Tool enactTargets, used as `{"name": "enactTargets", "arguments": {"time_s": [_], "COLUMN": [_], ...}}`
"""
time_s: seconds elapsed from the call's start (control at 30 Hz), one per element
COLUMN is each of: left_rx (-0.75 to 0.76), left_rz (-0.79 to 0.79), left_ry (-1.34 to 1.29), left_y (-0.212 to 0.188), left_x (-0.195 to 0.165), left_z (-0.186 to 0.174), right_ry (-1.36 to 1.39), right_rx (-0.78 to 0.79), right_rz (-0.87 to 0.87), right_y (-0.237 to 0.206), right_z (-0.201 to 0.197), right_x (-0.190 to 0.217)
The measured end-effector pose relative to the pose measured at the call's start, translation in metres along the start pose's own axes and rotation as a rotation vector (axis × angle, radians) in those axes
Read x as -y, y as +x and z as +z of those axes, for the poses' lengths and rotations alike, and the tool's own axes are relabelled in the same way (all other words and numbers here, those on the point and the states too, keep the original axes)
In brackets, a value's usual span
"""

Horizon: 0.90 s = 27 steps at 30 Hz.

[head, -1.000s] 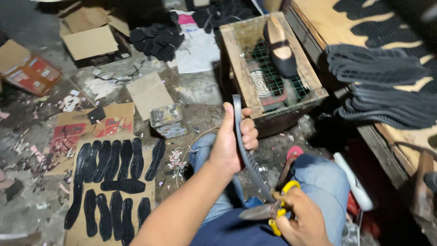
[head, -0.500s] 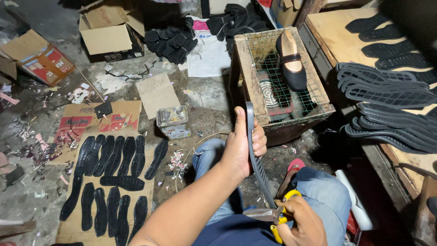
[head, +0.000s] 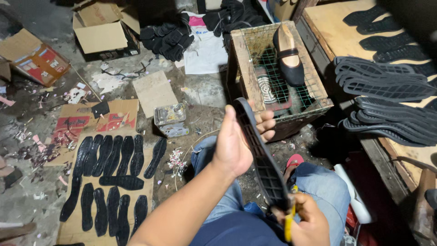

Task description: The person trims the edges of black rubber shoe soles using yellow-handled shears. They hold each sole in one hand, cut along the perimeter, and place the trimmed soles on a nearby wooden surface.

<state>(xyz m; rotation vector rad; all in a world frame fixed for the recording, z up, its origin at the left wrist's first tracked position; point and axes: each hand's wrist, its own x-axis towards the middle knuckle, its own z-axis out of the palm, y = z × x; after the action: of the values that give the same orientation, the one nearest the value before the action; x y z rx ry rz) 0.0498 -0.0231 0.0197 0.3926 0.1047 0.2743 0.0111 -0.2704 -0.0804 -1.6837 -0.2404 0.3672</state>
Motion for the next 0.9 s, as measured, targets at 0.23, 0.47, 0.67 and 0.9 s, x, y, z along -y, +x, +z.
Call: {"name": "enactTargets", "arguments": {"time_s": [0.23, 0.47, 0.67, 0.9], "left_rx": [0.220, 0.317, 0.476, 0.497], "left_rz": [0.019, 0.143, 0.438, 0.705], "left_ry": [0.050, 0.400, 0.981, 1.423], "left_y": [-0.014, -0.027, -0.053, -0.058], "left_x": [-0.017, -0.022, -0.029, -0.035], "left_z": [0.011, 0.009, 0.024, 0.031], "right_ry": [0.417, 0.330, 0.295, 0.242], "right_rx": [0.045, 0.017, -0.029, 0.053], "right_rz": [0.372, 0.352, 0.326, 0.125], "right_y": [0.019, 0.028, 0.033, 0.023], "right_z": [-0.018, -0.007, -0.005, -0.004], "right_x": [-0.008, -0.023, -0.024, -0.019]}}
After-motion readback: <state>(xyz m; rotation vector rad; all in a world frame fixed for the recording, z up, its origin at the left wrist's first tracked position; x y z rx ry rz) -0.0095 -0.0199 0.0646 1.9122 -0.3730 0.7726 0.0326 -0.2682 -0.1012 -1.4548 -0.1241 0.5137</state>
